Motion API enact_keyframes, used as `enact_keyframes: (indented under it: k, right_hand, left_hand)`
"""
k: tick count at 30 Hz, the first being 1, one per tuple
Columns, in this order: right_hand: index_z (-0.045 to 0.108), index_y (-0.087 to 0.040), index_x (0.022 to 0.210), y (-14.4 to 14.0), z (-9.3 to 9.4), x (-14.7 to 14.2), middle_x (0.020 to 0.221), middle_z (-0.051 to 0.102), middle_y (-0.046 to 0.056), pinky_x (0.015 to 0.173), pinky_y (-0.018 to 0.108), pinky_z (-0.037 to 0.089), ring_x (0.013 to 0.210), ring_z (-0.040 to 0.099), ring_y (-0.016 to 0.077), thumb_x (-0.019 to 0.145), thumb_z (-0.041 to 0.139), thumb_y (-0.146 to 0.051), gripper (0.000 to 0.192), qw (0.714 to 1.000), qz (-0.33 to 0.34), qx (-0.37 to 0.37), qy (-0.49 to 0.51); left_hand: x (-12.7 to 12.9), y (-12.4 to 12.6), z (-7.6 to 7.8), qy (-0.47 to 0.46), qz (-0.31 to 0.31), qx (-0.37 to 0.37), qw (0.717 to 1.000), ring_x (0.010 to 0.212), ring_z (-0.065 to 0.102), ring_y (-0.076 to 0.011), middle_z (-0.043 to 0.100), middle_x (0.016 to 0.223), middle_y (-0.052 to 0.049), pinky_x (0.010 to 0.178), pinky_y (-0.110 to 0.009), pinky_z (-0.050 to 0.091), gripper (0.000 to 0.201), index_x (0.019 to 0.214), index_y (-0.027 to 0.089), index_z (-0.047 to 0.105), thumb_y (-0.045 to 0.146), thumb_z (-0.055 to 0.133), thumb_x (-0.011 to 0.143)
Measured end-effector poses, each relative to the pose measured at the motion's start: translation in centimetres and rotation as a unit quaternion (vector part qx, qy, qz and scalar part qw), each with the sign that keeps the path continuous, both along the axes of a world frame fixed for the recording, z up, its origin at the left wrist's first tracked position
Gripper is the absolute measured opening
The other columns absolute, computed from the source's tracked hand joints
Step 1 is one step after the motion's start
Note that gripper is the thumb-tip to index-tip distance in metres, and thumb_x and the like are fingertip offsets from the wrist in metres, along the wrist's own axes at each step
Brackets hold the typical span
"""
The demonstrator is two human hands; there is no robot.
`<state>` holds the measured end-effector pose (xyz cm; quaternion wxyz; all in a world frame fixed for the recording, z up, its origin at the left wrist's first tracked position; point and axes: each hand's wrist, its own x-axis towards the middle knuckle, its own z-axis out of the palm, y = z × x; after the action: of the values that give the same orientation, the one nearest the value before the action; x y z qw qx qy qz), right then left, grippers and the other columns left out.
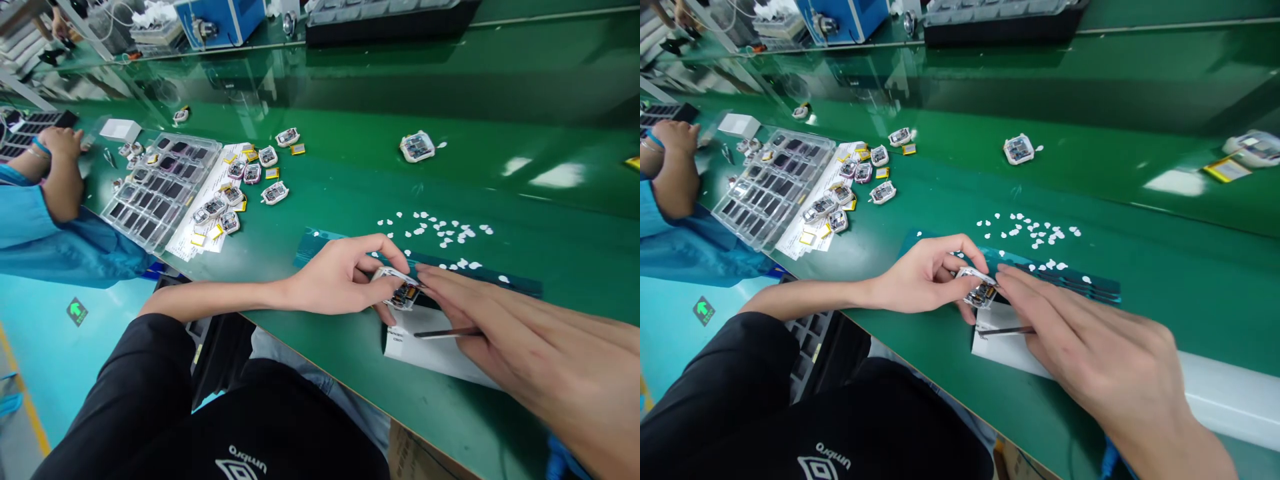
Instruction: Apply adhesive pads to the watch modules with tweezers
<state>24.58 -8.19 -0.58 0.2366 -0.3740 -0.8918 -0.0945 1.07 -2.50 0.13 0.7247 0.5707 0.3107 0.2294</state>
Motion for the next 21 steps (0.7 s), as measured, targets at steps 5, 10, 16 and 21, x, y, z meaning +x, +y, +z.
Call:
enact_keyframes:
  k: [5,10,16,21]
  right_hand:
    - [0.027,-0.018,0.166,0.1,0.2,-1.4,0.130,0.071,0.007,0.070,0.035,0.061,0.092,0.079,0.0200,0.100,0.051,-0.006,0.071,0.999,0.007,0.038,0.010]
    - [0.028,-0.015,0.166,-0.2,0.0,-2.0,0.126,0.072,0.009,0.061,0.034,0.059,0.086,0.079,0.0199,0.098,0.054,-0.007,0.073,0.998,-0.028,0.053,0.008]
    - [0.030,-0.006,0.163,-1.0,-0.1,-2.9,0.130,0.069,0.015,0.068,0.032,0.062,0.095,0.078,0.0212,0.101,0.052,-0.012,0.066,0.998,-0.040,0.057,0.010]
    - [0.044,-0.026,0.161,-0.8,0.2,-2.8,0.119,0.078,0.004,0.070,0.027,0.061,0.089,0.079,0.0184,0.096,0.060,-0.010,0.068,0.993,-0.040,-0.013,0.111]
  left_hand:
    - [0.1,-0.5,-0.7,0.007,0.017,0.026,0.999,0.065,0.077,-0.0132,0.063,0.073,0.004,0.050,-0.016,0.047,0.012,0.102,0.021,0.048,0.021,0.058,0.097]
    - [0.2,-1.1,-1.1,0.047,0.050,0.170,0.983,0.068,0.074,-0.0110,0.071,0.082,0.001,0.059,-0.019,0.053,0.011,0.103,0.020,0.049,0.023,0.056,0.095]
    - [0.2,-1.6,-1.4,0.059,0.107,0.297,0.947,0.054,0.061,-0.0066,0.061,0.065,0.005,0.051,-0.017,0.042,0.008,0.096,0.019,0.055,0.026,0.057,0.094]
    - [0.3,-1.6,-1.4,0.065,0.111,0.245,0.961,0.051,0.060,-0.0061,0.062,0.064,0.005,0.048,-0.016,0.040,0.009,0.092,0.020,0.055,0.028,0.060,0.092]
